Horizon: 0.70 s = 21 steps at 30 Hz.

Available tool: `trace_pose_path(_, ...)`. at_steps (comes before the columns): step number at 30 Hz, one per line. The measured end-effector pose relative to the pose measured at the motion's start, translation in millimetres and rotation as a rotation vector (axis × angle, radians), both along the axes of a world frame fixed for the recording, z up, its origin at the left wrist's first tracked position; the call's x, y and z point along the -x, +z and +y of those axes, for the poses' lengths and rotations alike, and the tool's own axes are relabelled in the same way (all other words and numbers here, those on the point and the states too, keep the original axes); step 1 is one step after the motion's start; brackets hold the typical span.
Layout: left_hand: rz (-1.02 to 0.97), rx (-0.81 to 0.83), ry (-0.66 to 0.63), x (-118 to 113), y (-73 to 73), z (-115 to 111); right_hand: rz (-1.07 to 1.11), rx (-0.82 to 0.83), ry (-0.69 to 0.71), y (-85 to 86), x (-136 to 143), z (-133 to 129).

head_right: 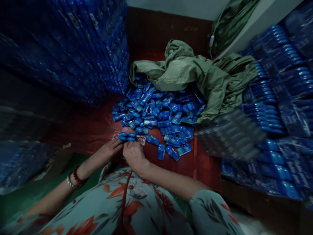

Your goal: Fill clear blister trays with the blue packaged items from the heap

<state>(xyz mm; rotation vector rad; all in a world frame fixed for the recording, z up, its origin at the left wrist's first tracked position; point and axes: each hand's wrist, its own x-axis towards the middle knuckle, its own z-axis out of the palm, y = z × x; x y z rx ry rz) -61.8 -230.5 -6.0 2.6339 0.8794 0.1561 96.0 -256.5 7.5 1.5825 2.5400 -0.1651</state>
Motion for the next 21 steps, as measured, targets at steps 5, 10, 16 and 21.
trace_pose_path(5,-0.107,0.035,0.042,3,-8.5,4,-0.043,0.036,0.029,-0.9,4,5)
trace_pose_path(10,-0.203,-0.034,0.130,15,-31.1,-2,0.051,-0.044,-0.025,-17.1,-8,-3)
trace_pose_path(16,-0.314,-0.128,0.219,17,-58.4,-3,0.335,-0.179,-0.218,-35.0,-53,-26)
trace_pose_path(21,-0.396,-0.172,0.185,7,-55.9,8,0.548,-0.024,-0.332,-48.7,-73,-29)
